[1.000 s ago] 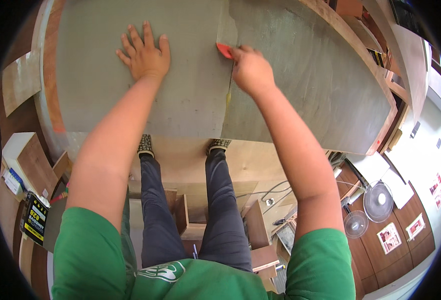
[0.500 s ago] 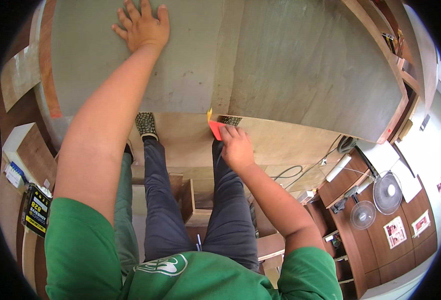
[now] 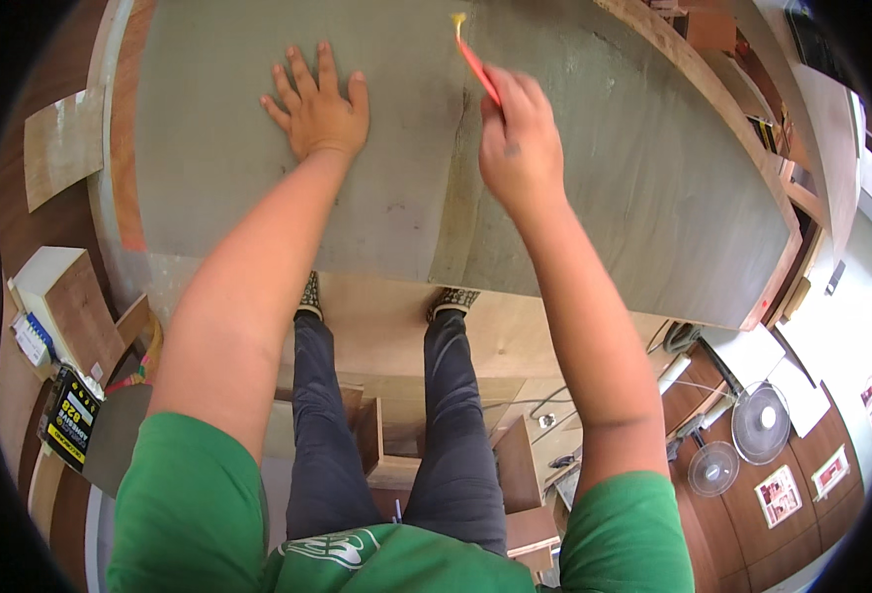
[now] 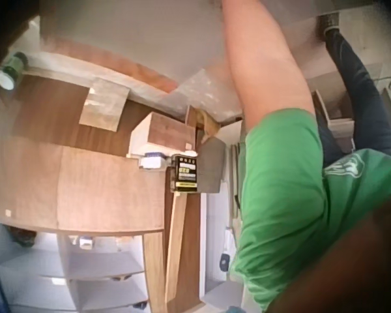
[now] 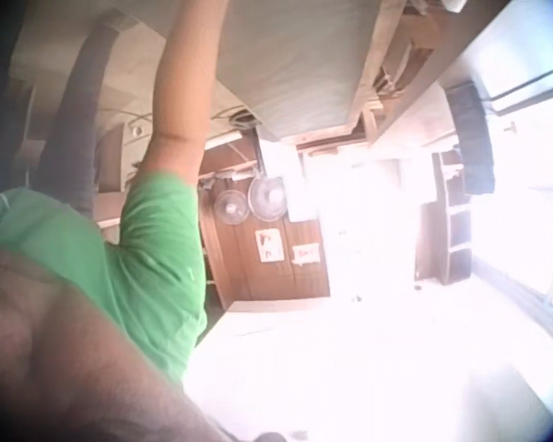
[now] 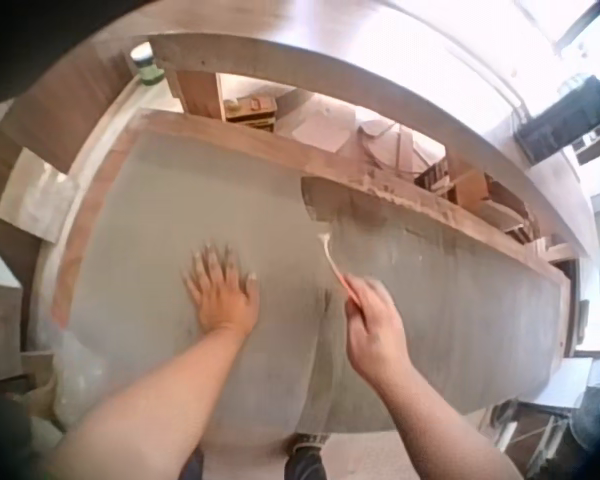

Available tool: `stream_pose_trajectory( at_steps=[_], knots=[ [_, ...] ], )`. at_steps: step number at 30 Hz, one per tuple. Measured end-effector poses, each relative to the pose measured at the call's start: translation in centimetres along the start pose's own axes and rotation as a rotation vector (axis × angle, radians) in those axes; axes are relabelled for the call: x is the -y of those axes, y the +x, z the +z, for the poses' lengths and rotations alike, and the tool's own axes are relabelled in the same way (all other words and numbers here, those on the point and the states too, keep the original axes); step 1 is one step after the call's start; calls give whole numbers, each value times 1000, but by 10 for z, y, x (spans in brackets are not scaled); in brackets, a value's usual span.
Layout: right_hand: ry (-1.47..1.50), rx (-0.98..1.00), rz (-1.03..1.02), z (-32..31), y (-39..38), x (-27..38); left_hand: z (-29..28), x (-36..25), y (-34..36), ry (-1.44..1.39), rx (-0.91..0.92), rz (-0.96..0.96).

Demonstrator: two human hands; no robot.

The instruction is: The person applies adhesive to a wooden board by pouring the liquid from a container and spreading it evenly across the surface using a small red spreader.

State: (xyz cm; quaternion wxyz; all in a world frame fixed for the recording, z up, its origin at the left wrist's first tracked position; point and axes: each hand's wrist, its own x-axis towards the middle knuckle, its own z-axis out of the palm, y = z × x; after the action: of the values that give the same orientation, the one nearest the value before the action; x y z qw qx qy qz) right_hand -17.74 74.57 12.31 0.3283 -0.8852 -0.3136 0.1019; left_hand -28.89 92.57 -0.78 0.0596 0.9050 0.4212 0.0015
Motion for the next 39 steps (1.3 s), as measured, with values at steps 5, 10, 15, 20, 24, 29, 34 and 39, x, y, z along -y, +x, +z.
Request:
stream_pose_trajectory(
  at_steps=[5,10,15,20,24,29,34,39],
  knots=[
    [-499,-172,-161,35,86,-53,-7,-12,3,-17,44,-8],
    [-513,144,-110,39,57,-46,-8,4,2,5,63,-15],
    [-284,41,-9,3,93,-68,-10,-4,2,-10,89,-17],
    [-348,203,290,9,126,-76,-8,2,4,-22,85,-19],
    [-367,310,206,37,162,-77,-9,-5,3,-43,81,-12],
    [-1056,801,-395,58,213,-41,-9,-13,4,-82,72,-6],
    [-318,294,-21,42,196,1,-7,7,2,-26,89,-15],
    [-427,411,-39,34,204,-25,-7,-6,1,-41,56,-3]
  ],
)
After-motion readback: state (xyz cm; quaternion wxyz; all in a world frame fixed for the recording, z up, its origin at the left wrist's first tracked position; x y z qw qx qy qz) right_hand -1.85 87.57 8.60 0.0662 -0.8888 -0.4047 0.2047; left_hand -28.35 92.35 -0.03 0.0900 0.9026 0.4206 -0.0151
